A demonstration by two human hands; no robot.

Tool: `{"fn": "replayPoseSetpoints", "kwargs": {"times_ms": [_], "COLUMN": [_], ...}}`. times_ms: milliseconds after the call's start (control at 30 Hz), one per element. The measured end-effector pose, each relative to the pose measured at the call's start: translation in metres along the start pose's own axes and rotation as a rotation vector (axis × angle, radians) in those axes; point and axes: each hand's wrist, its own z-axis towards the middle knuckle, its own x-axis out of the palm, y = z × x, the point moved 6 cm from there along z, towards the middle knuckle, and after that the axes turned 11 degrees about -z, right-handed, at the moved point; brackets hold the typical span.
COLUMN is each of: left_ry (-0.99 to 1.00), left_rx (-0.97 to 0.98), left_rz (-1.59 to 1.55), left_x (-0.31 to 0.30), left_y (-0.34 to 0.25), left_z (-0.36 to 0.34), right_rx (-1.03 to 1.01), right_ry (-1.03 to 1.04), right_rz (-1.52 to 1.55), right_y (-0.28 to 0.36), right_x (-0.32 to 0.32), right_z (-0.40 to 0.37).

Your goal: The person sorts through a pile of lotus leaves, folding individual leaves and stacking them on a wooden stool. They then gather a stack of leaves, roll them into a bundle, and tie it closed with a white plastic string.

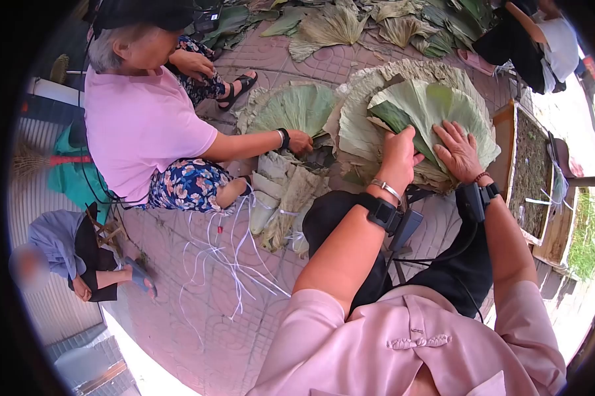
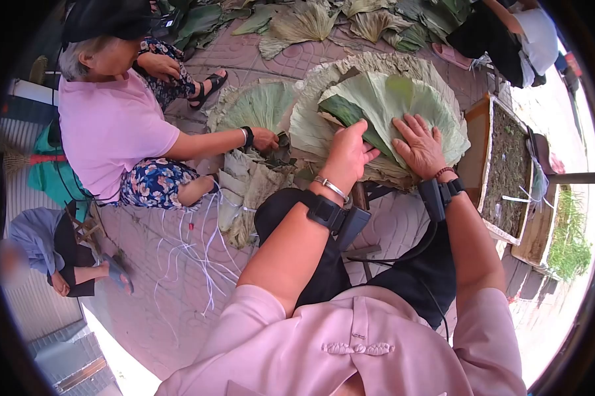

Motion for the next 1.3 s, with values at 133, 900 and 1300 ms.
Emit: {"fn": "replayPoseSetpoints", "kwargs": {"times_ms": [133,900,1300], "left_ry": [-0.037,0.316,0.374], "left_rx": [0.116,0.683,0.736], "left_rz": [0.09,2.033,1.99], "left_x": [0.001,0.018,0.015], "left_y": [-0.004,0.031,0.028], "left_z": [0.0,-0.036,-0.033], "right_rx": [0.003,0.013,0.492], "right_ry": [0.005,-0.077,-0.621], "right_rz": [-0.002,0.099,0.782], "right_y": [0.004,0.006,-0.047], "right_x": [-0.005,-0.003,-0.031], "right_z": [-0.001,-0.008,-0.088]}}
